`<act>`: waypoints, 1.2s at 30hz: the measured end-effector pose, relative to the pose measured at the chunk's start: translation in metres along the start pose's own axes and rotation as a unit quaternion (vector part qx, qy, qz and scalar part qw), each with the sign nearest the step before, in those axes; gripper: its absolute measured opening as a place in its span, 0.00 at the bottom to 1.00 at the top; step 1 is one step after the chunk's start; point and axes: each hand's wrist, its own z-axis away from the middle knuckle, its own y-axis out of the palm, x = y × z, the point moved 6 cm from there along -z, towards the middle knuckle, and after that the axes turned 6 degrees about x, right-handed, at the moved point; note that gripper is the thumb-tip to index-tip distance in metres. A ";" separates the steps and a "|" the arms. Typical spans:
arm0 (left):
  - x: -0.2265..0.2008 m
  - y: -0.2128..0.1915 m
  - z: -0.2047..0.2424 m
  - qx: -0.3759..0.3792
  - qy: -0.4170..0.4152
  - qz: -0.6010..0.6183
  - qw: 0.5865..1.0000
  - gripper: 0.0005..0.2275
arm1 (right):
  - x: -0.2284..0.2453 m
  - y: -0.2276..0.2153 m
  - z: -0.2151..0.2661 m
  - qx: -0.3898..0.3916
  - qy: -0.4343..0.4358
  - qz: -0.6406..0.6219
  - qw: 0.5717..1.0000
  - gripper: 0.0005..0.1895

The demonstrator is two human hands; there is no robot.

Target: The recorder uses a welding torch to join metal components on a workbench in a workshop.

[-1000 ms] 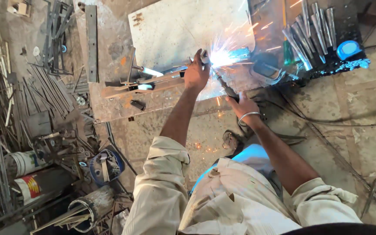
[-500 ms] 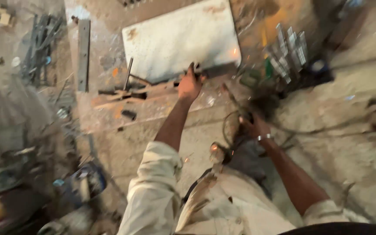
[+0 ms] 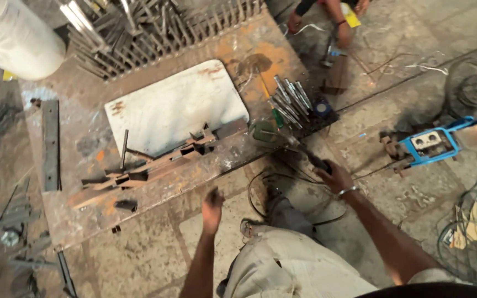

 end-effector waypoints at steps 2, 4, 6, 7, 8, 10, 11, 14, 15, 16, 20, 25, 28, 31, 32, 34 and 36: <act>0.023 0.003 0.023 0.028 -0.011 0.087 0.996 0.22 | 0.019 -0.022 -0.005 -0.027 -0.011 -0.010 1.000 0.30; 0.029 -0.002 0.053 0.037 -0.073 0.155 0.985 0.21 | 0.052 -0.050 -0.003 -0.079 -0.084 -0.008 0.993 0.31; 0.040 -0.010 0.052 0.032 -0.076 0.182 0.980 0.21 | 0.093 -0.074 -0.002 -0.105 -0.156 -0.049 0.981 0.28; 0.045 -0.014 0.051 0.023 -0.083 0.212 0.974 0.20 | 0.118 -0.090 0.001 -0.125 -0.230 -0.087 0.961 0.25; 0.040 -0.021 0.048 0.026 -0.079 0.210 0.974 0.20 | 0.134 -0.097 -0.008 -0.131 -0.230 -0.088 0.960 0.25; 0.031 -0.037 0.043 -0.007 -0.069 0.206 0.976 0.20 | 0.172 -0.117 -0.021 -0.203 -0.300 -0.069 0.930 0.16; 0.010 -0.045 0.044 -0.006 -0.065 0.204 0.977 0.20 | 0.203 -0.124 -0.019 -0.208 -0.301 -0.071 0.928 0.16; -0.036 -0.066 0.049 -0.036 -0.038 0.212 0.976 0.20 | 0.293 -0.146 -0.003 -0.047 -0.403 -0.484 0.776 0.22; -0.042 -0.070 0.052 -0.049 -0.027 0.224 0.973 0.20 | 0.322 -0.155 0.006 -0.012 -0.394 -0.577 0.715 0.30; -0.047 -0.074 0.053 -0.062 -0.017 0.235 0.970 0.20 | 0.352 -0.163 0.016 0.023 -0.380 -0.662 0.645 0.38; -0.039 -0.075 0.066 -0.074 -0.011 0.244 0.967 0.20 | 0.390 -0.191 0.018 -0.030 -0.417 -0.647 0.637 0.39; -0.030 -0.059 0.081 -0.054 -0.076 0.222 0.971 0.21 | 0.428 -0.213 0.030 0.010 -0.423 -0.674 0.606 0.39; -0.043 -0.054 0.070 -0.037 -0.078 0.224 0.971 0.22 | 0.463 -0.234 0.059 0.022 -0.458 -0.678 0.574 0.39; -0.109 -0.051 0.070 -0.012 -0.026 0.222 0.975 0.25 | 0.484 -0.239 0.064 0.109 -0.424 -0.740 0.510 0.35; -0.128 -0.051 0.073 -0.015 -0.025 0.222 0.975 0.25 | 0.490 -0.242 0.070 0.111 -0.425 -0.740 0.510 0.35; -0.188 -0.048 0.072 0.017 0.099 0.149 0.984 0.30 | 0.509 -0.247 0.081 0.184 -0.414 -0.763 0.460 0.33; -0.187 -0.035 0.061 0.020 0.133 0.115 0.984 0.32 | 0.517 -0.255 0.084 0.183 -0.429 -0.751 0.468 0.35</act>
